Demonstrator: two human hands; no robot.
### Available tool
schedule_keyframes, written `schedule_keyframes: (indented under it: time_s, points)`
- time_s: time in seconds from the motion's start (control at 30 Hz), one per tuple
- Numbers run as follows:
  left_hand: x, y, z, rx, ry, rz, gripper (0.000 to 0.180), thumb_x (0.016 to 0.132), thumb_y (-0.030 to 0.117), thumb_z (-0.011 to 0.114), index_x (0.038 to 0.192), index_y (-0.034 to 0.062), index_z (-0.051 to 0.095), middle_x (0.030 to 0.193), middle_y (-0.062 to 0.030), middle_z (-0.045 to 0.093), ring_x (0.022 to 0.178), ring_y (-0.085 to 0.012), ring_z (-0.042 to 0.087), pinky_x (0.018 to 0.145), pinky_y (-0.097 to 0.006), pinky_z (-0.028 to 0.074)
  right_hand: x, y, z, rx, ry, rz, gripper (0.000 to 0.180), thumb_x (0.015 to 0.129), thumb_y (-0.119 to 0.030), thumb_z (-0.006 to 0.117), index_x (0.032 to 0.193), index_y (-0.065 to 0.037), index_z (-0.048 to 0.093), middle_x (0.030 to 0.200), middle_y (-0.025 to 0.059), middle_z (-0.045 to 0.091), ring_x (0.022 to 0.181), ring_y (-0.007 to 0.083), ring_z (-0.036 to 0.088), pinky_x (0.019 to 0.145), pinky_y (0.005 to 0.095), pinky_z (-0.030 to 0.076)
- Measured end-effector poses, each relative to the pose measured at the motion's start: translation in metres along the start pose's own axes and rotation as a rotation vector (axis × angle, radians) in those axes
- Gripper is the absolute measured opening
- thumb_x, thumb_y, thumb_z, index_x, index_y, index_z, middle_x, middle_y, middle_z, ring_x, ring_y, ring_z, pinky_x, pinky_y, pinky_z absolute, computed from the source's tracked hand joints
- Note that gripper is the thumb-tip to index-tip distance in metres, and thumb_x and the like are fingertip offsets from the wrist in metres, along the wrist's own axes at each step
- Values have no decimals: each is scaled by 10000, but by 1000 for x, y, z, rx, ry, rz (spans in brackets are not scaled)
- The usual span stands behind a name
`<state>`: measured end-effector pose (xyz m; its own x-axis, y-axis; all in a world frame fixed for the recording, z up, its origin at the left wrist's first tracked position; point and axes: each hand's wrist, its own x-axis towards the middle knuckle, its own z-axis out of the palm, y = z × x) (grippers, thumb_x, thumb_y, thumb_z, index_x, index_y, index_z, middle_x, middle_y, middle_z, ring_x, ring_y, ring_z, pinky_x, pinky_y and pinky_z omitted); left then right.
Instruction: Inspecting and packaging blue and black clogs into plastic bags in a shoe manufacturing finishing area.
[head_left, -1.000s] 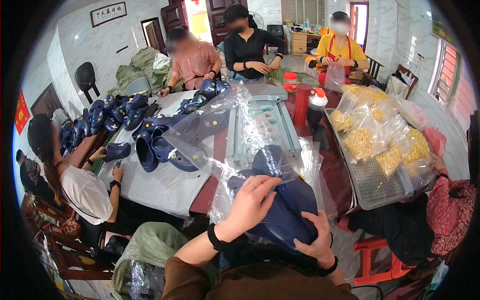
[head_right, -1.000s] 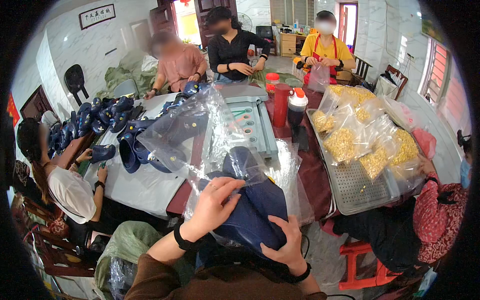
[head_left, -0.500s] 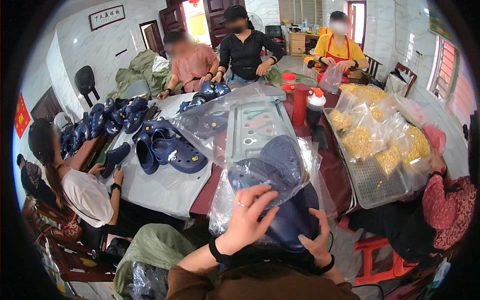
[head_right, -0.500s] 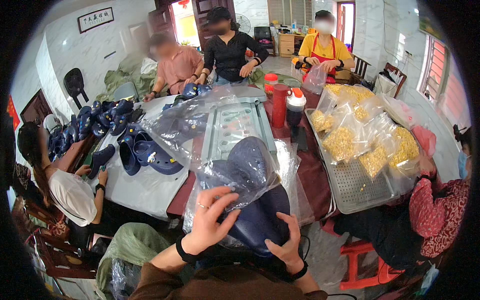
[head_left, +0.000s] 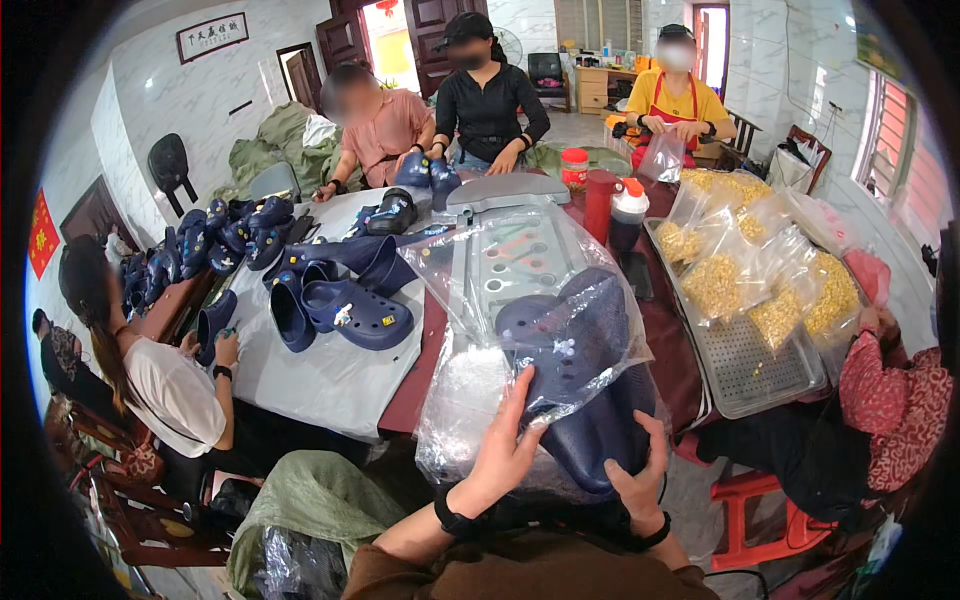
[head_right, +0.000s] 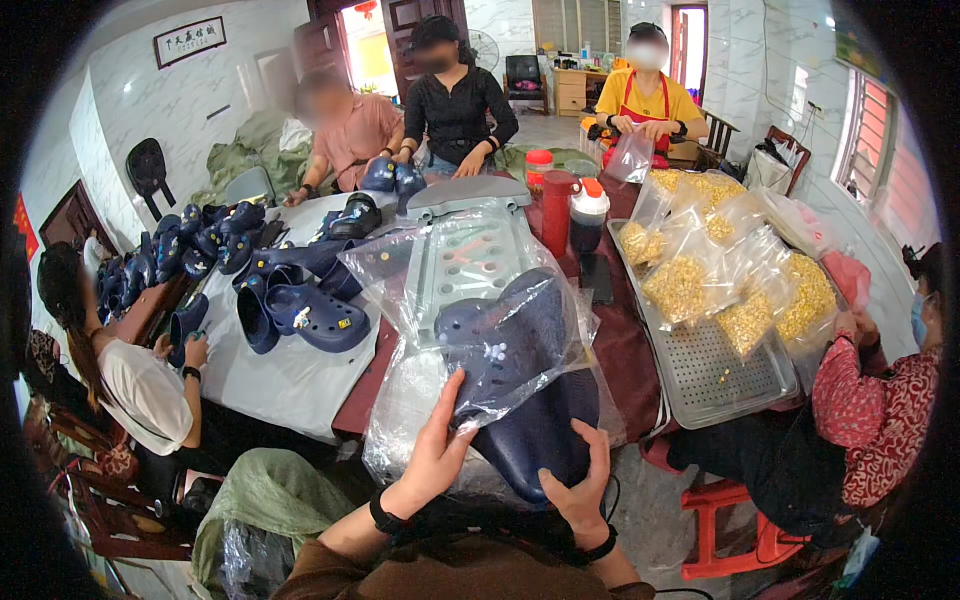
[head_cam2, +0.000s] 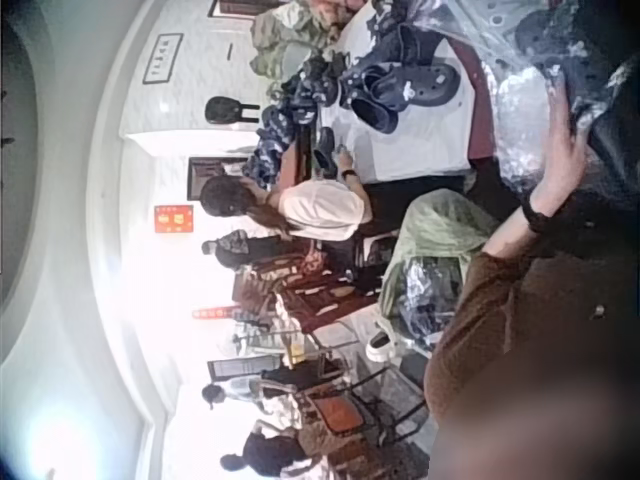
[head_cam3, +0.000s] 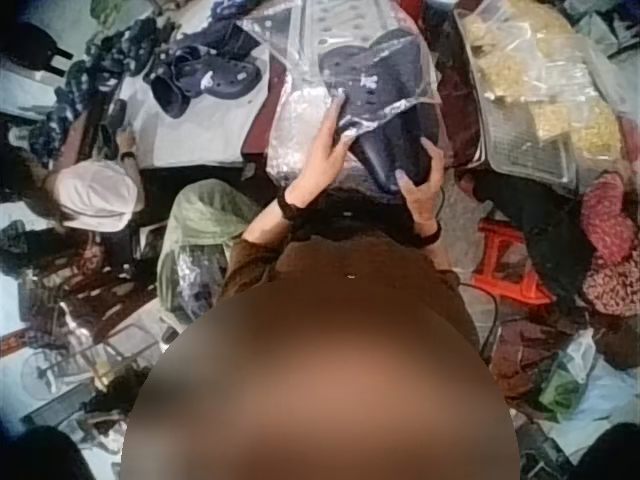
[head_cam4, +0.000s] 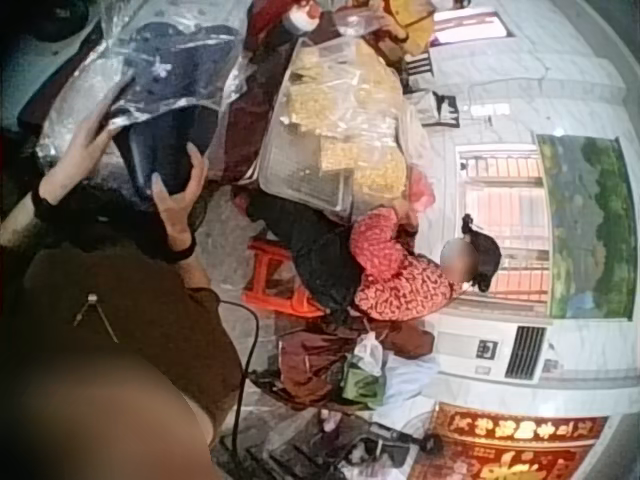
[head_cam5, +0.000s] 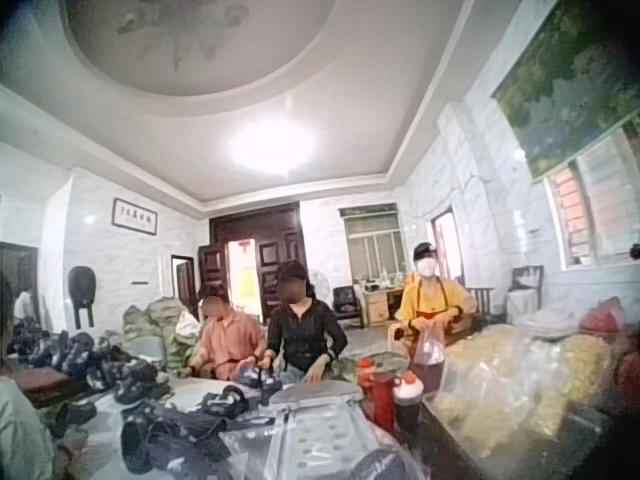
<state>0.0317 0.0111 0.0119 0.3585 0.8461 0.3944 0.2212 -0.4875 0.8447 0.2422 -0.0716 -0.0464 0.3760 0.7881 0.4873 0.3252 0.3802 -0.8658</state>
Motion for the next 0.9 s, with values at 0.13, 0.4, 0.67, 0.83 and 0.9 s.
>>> schedule_keyframes:
  time_s: [0.13, 0.4, 0.67, 0.83, 0.9]
  points:
    - [-6, 2, 3, -103, -43, -70, 700, 989, 5, 520, 1607, 58, 195, 1555, -285, 380, 1465, -430, 354, 1167, -414, 319, 1, -9, -3, -85, 13, -32, 696, 651, -186, 789, 1290, -24, 565, 1139, 118, 537, 1075, 279, 523, 989, 405, 405]
    - [-30, -33, 10, -192, -123, -194, 838, 926, -145, 338, 1614, 72, -88, 1596, -292, 272, 1363, -360, 496, 1035, -358, 482, 6, -33, 11, -297, 13, -79, 668, 638, -197, 820, 1251, -50, 602, 1052, 139, 521, 971, 313, 559, 872, 418, 459]
    - [-22, -38, -9, 243, -84, -311, 898, 898, -78, 417, 1579, 46, -156, 852, -302, 699, 739, -465, 705, 703, -511, 570, 26, -43, 45, -466, -50, -239, 674, 627, -218, 859, 1242, -110, 605, 1050, 177, 521, 937, 371, 563, 803, 445, 470]
    - [-24, -28, -7, 461, -95, -176, 931, 869, 4, 533, 1567, -51, -80, 672, -271, 642, 674, -493, 656, 671, -568, 521, 32, -37, 70, -467, -88, -139, 732, 667, -253, 882, 1301, -99, 550, 1087, 196, 523, 962, 389, 580, 793, 470, 493]
    - [-26, -29, -8, 470, -119, -128, 926, 874, 25, 551, 1561, -75, -62, 701, -282, 647, 670, -491, 653, 663, -574, 516, 31, -31, 76, -427, -132, -93, 740, 719, -251, 877, 1332, -57, 510, 1123, 198, 522, 1014, 389, 566, 842, 466, 486]
